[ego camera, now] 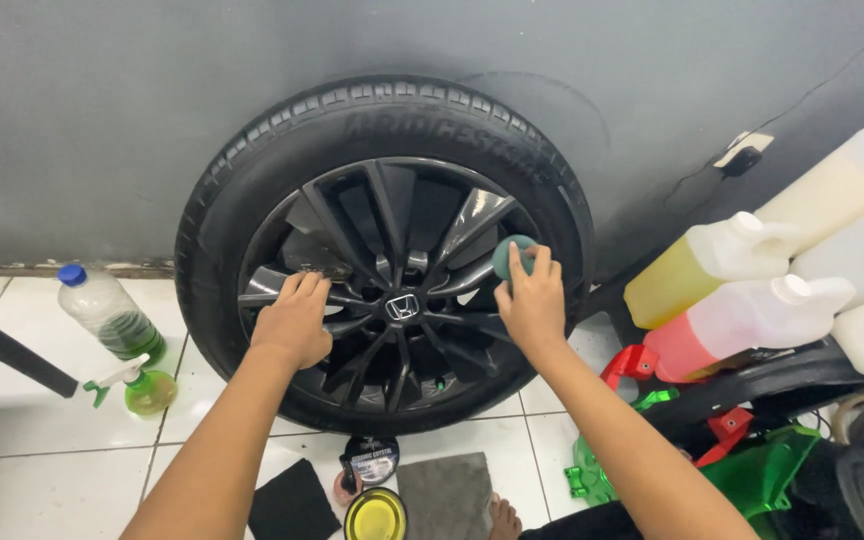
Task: The person cleans a car wheel using a green sponge and a cleaning solution. They scrub the spokes and rim of the wheel, occasionally dipping the sponge into a yellow container on the floor to reload the cleaning agent.
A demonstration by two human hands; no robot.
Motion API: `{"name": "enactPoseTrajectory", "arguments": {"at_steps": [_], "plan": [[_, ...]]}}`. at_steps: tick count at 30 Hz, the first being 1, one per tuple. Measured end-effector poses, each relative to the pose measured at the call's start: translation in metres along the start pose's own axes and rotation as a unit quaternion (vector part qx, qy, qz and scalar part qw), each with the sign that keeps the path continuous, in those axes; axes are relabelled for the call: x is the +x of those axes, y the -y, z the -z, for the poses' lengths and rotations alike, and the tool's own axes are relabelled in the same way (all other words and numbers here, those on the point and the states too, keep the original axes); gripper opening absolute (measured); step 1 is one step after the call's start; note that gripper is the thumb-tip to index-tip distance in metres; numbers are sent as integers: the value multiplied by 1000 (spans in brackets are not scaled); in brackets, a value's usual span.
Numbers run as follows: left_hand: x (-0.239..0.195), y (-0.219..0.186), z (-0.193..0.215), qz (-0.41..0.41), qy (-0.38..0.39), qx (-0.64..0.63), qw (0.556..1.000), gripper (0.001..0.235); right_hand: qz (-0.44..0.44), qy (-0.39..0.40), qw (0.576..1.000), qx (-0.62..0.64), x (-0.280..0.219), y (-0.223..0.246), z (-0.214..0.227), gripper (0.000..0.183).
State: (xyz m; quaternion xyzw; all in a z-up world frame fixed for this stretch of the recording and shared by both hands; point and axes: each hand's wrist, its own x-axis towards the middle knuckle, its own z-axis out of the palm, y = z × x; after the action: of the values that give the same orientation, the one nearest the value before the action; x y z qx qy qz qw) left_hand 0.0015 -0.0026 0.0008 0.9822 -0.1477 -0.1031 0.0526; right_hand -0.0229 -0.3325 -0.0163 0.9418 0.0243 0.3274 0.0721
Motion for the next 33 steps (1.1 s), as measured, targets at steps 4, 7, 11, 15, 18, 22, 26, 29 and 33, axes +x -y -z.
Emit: {"name": "enactPoseTrajectory", "arguments": {"at_steps": [4, 7, 11, 15, 18, 22, 26, 29, 33], "plan": [[2, 0, -3, -6, 6, 20, 1000, 76, -3, 24, 999, 36, -9, 29, 7, 57], [-2, -5, 0, -13, 18, 51, 998, 81, 3, 58, 997, 58, -13, 29, 5, 57], [-9, -13, 8, -15, 27, 87, 996, 81, -150, -13, 970, 190, -4, 34, 11, 54], [-10, -20, 2, -40, 39, 130, 990, 84, -236, -40, 930, 281, -24, 64, -21, 56], [-14, -26, -4, -49, 36, 126, 990, 87, -280, -34, 894, 349, -33, 87, -27, 57], [-13, -22, -10, -46, 48, 139, 988, 88, -311, -122, 890, 311, -22, 54, -58, 59], [-13, -20, -9, -44, 43, 123, 990, 87, -359, -153, 874, 288, -16, 53, -70, 58], [-11, -22, -11, -46, 43, 106, 992, 87, -329, -135, 888, 291, -24, 62, -62, 57], [-4, -20, -15, -42, 40, 102, 993, 88, -332, -161, 880, 298, -20, 41, -66, 53]]}}
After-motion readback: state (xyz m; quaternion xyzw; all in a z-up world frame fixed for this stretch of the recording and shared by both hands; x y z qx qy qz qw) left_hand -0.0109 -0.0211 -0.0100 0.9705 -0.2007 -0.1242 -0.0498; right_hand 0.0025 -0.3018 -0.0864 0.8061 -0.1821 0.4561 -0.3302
